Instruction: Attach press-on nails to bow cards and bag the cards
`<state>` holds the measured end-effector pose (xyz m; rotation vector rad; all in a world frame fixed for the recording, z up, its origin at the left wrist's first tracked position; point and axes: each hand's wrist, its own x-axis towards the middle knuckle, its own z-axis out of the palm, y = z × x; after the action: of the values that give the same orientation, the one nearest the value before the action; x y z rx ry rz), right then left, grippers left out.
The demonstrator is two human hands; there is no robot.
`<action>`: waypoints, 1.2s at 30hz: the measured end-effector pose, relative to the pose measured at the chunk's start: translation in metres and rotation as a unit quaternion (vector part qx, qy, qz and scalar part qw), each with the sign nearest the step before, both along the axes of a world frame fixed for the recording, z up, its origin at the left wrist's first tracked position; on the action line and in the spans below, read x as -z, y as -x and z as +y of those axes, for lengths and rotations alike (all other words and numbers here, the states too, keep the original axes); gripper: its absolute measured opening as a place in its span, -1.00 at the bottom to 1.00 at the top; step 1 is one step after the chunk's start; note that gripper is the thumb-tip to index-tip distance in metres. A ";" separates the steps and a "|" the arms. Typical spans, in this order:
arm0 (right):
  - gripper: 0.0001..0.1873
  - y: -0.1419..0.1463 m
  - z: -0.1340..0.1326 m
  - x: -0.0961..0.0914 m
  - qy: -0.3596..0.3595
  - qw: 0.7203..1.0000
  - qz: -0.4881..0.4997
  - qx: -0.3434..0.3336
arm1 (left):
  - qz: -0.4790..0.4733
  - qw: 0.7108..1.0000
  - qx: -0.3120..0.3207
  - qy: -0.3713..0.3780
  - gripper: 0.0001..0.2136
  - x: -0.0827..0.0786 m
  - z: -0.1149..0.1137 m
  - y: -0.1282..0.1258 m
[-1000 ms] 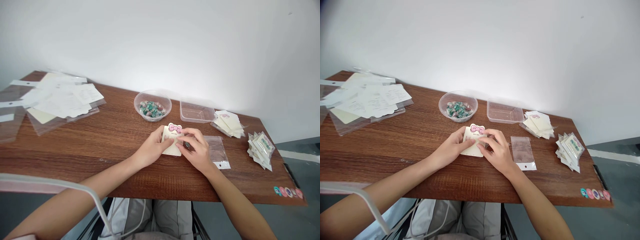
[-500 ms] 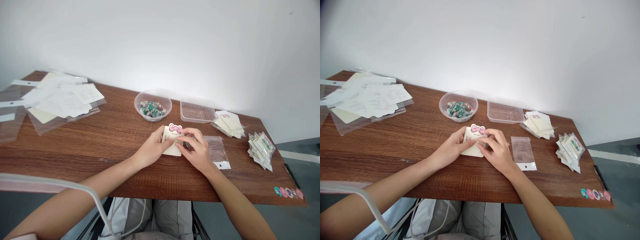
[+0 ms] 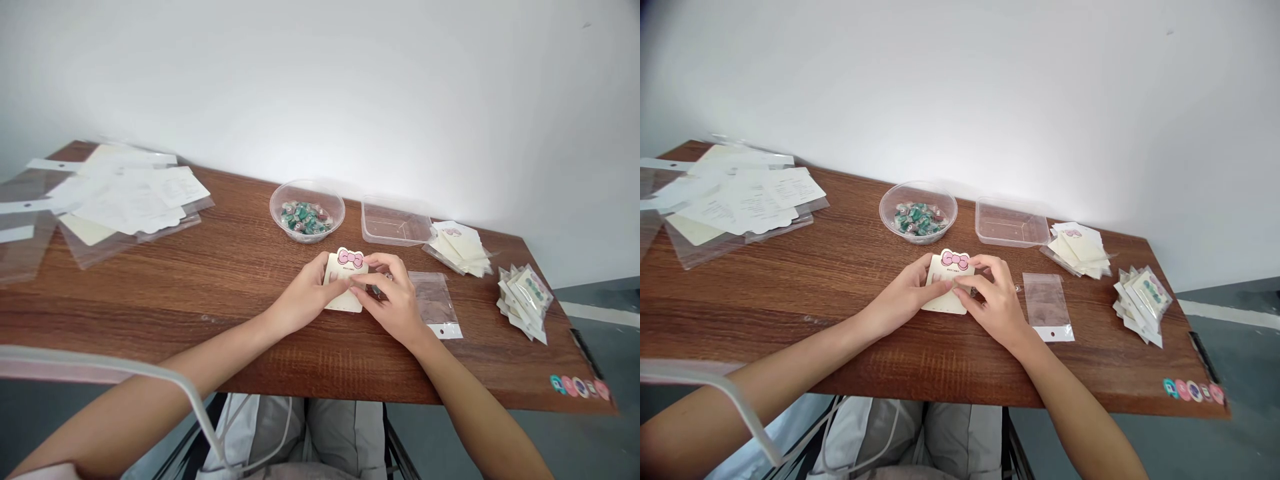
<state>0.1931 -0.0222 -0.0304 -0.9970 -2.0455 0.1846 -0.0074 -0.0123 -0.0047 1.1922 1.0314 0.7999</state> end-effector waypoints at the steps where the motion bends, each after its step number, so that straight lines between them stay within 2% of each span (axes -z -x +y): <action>1: -0.88 0.000 0.000 0.000 -0.004 1.000 -0.003 0.003 | 0.000 1.000 -0.001 0.000 -0.62 0.000 0.000 0.000; 16: -0.88 -0.001 0.000 0.001 -0.025 1.000 0.003 0.010 | -0.015 1.000 0.012 -0.001 -0.61 0.003 0.000 0.001; 27: -0.88 -0.002 0.001 0.003 -0.024 0.999 0.015 0.015 | 0.022 0.999 0.028 -0.036 -0.69 0.002 0.001 0.002; 33: -0.86 -0.002 0.002 0.003 -0.035 0.999 0.012 0.016 | -0.087 0.994 0.010 0.059 -0.65 0.003 0.001 0.000; 36: -0.63 -0.004 0.002 0.001 -0.029 0.999 0.020 0.008 | -0.151 0.983 -0.008 0.108 -0.62 0.003 0.001 0.000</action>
<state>0.1975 -0.0203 -0.0316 -0.9666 -1.9951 0.1360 -0.0078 -0.0111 -0.0080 0.8478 0.8534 0.8288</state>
